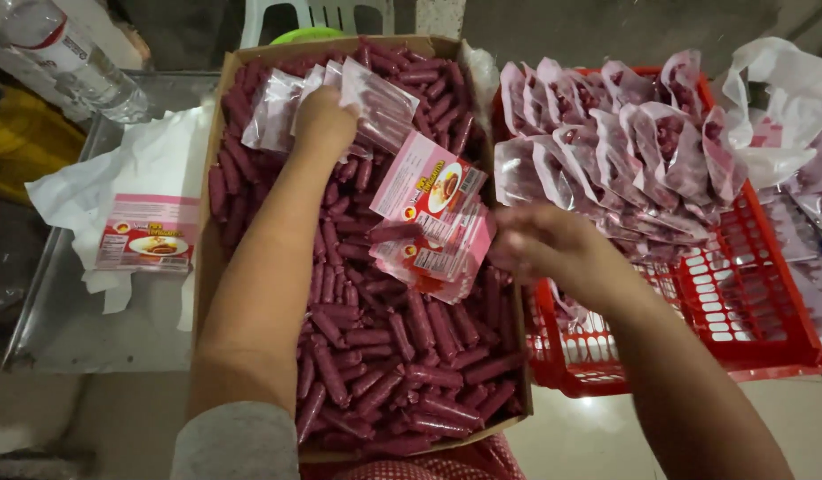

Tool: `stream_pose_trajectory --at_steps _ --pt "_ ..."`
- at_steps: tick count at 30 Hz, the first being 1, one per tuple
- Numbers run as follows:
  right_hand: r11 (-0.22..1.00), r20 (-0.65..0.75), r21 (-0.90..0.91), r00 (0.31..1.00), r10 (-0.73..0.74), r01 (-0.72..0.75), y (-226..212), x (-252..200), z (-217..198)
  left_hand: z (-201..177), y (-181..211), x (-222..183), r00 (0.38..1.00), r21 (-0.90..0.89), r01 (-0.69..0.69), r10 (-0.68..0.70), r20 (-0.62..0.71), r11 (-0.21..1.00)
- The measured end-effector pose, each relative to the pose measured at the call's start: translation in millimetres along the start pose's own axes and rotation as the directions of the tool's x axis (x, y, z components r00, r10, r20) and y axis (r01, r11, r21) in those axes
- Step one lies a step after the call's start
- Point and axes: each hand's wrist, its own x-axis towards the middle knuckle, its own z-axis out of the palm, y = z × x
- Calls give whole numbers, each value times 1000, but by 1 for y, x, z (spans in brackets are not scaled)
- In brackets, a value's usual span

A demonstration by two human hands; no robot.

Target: The person places sausages into plastic pouches by hand and then sets the filled pouches into a red plastic crate.

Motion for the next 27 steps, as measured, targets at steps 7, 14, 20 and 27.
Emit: stream_pose_trajectory --at_steps 7,14,20,27 --pt "582 250 812 930 -271 -48 -8 93 41 -29 60 -47 915 -91 -401 402 1 912" --pt "36 -67 997 989 -132 72 -55 81 54 -75 85 -122 784 -282 -467 540 307 838" --pt "-86 -234 965 963 131 246 -44 63 20 -67 -16 -17 949 -49 -311 313 31 949" --pt "-383 -280 904 939 -198 189 65 135 10 -19 -77 53 967 275 -210 241 -84 938"
